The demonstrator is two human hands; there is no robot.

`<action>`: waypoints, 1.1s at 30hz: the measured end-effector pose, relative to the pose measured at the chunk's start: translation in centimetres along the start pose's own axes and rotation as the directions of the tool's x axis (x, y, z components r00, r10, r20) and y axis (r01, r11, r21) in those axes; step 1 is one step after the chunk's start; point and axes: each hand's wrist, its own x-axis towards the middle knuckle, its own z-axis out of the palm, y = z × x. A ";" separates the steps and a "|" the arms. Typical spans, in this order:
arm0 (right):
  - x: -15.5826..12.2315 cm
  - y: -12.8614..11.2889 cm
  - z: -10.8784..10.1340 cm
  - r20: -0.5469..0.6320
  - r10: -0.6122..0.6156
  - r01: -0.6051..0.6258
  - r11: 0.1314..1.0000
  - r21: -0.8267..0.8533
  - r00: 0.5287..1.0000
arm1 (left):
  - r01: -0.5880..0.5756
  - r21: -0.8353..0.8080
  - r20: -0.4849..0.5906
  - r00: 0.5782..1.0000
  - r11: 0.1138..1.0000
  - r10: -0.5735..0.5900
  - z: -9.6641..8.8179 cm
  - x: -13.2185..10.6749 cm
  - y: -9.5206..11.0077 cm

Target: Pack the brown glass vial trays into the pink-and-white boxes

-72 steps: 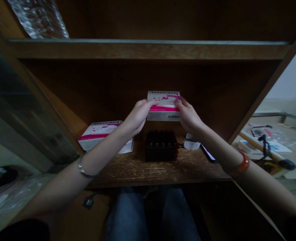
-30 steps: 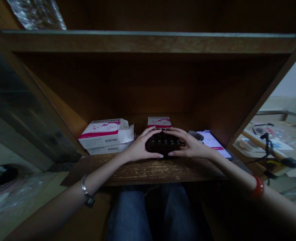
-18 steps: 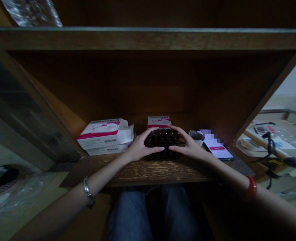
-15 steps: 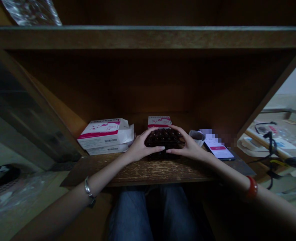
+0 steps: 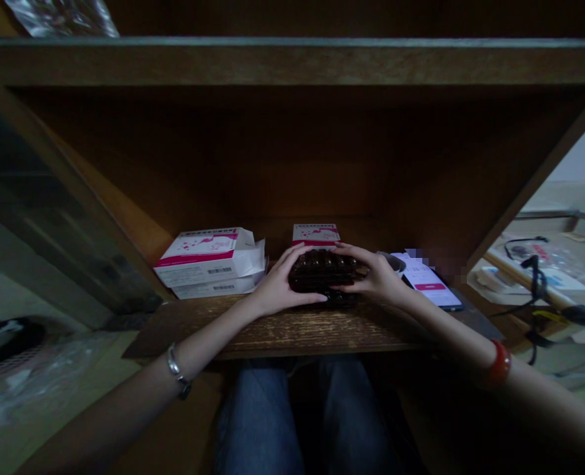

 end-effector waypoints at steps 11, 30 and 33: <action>-0.5 0.1 -0.5 0.008 -0.178 0.175 0.957 -0.233 0.984 | -0.132 0.136 -0.105 0.984 0.982 0.146 0.6 -0.8 0.0; 1.3 -6.9 -0.8 0.140 0.543 -0.432 0.458 0.777 0.828 | -0.244 0.300 -0.138 0.946 0.922 0.295 -0.8 -0.4 3.4; 1.1 -6.0 -0.3 0.052 0.522 -0.366 0.521 0.771 0.851 | -0.157 0.010 -0.061 0.986 0.987 0.158 -0.7 0.0 3.2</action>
